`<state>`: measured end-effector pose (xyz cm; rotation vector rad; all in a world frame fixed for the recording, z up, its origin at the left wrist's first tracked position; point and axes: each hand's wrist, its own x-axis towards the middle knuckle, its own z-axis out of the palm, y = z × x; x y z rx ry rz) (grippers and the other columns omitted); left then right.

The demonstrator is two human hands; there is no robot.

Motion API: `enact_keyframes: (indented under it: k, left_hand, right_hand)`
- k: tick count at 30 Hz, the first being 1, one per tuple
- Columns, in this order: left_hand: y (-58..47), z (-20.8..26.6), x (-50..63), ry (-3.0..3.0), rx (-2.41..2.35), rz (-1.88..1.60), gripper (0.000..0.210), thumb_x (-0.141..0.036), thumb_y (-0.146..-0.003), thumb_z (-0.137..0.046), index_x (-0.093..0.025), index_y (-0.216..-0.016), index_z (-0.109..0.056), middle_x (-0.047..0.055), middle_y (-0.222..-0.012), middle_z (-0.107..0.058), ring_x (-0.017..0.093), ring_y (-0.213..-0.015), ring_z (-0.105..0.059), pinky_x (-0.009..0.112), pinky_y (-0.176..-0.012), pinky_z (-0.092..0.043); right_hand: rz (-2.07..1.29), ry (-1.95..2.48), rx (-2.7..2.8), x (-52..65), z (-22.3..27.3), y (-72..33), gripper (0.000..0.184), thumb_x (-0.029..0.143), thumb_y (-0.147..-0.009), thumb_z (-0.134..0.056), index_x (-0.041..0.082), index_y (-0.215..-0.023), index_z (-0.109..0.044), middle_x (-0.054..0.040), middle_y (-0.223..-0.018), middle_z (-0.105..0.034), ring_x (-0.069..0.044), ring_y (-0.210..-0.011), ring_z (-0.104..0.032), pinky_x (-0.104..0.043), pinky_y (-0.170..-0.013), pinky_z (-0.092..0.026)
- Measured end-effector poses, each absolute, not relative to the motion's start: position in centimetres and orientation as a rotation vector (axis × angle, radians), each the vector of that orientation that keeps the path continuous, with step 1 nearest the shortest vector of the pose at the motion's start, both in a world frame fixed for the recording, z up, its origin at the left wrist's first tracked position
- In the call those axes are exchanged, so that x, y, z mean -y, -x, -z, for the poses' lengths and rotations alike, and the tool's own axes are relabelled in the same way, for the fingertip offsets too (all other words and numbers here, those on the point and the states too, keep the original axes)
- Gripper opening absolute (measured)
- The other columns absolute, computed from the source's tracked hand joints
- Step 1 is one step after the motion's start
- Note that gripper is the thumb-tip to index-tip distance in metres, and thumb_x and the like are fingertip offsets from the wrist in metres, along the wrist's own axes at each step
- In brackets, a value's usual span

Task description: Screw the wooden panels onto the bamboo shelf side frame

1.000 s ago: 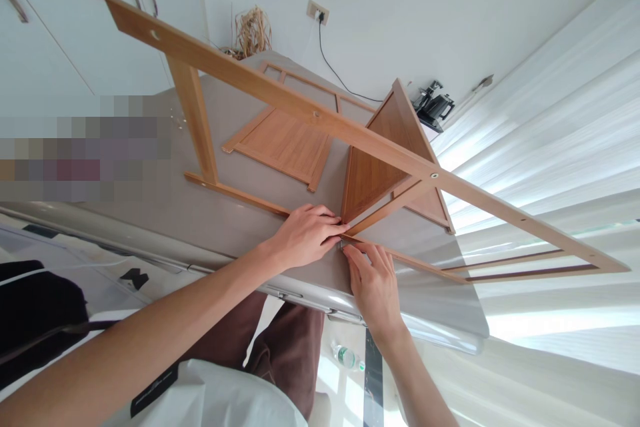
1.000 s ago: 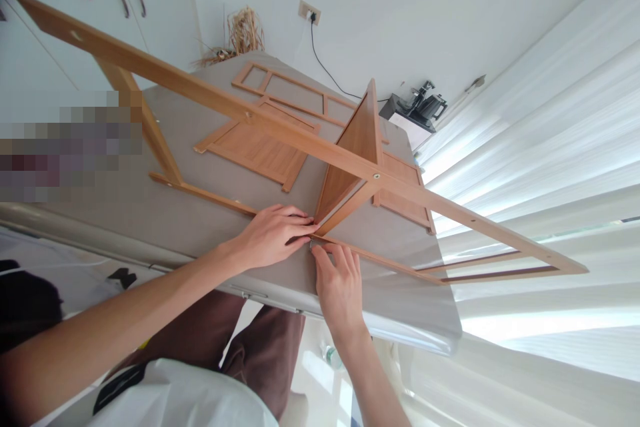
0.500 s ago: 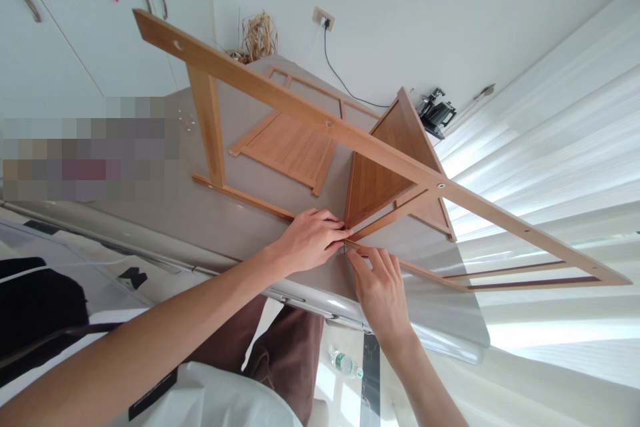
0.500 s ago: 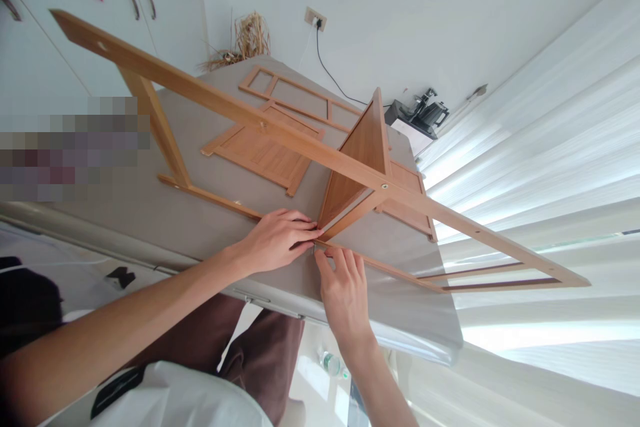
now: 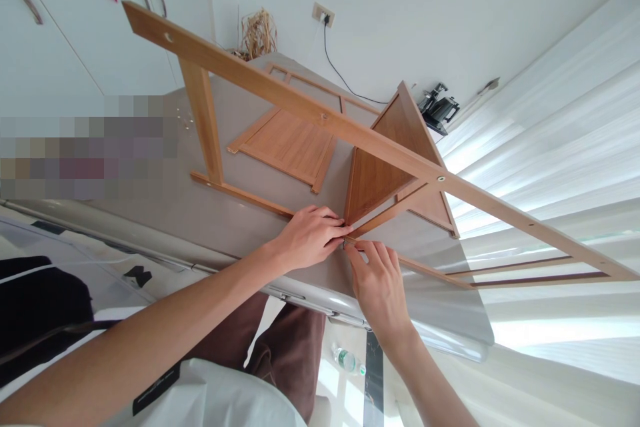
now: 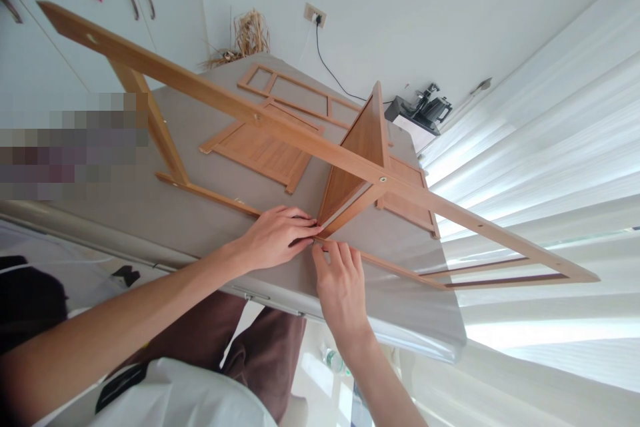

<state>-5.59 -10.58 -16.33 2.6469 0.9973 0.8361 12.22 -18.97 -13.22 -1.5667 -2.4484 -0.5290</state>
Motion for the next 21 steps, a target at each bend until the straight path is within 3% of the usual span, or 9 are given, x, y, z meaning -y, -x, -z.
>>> enact_keyframes:
  k: [7,14,21]
  left_hand:
    - [5.5,16.2,10.6,-2.656,-0.994,-0.862,0.027,-0.029,-0.099,-0.056,-0.027,-0.121,-0.07,0.001,-0.119,-0.075,0.019,-0.112,-0.064,0.036,-0.091,-0.047]
    - [5.4,16.0,10.6,-2.677,-1.004,-0.867,0.027,-0.03,-0.099,-0.056,-0.026,-0.121,-0.07,0.001,-0.118,-0.075,0.018,-0.111,-0.064,0.037,-0.091,-0.049]
    - [5.4,16.2,10.4,-2.667,-0.982,-0.872,0.025,-0.03,-0.098,-0.057,-0.027,-0.119,-0.07,0.0,-0.119,-0.075,0.019,-0.111,-0.065,0.038,-0.091,-0.049]
  right_hand:
    - [0.023,1.546,2.105,18.8,15.5,-13.2,0.016,0.021,-0.102,-0.05,0.022,-0.108,-0.065,-0.0053,-0.102,-0.066,-0.019,-0.096,-0.058,-0.036,-0.089,-0.045]
    - [-0.077,1.543,2.042,19.1,15.7,-13.0,0.018,0.019,-0.103,-0.045,0.021,-0.101,-0.063,-0.0063,-0.101,-0.063,-0.019,-0.095,-0.056,-0.036,-0.088,-0.046]
    - [0.042,1.579,2.101,19.8,15.1,-13.1,0.019,0.015,-0.102,-0.043,0.021,-0.099,-0.061,-0.0046,-0.094,-0.064,-0.019,-0.091,-0.056,-0.034,-0.084,-0.043]
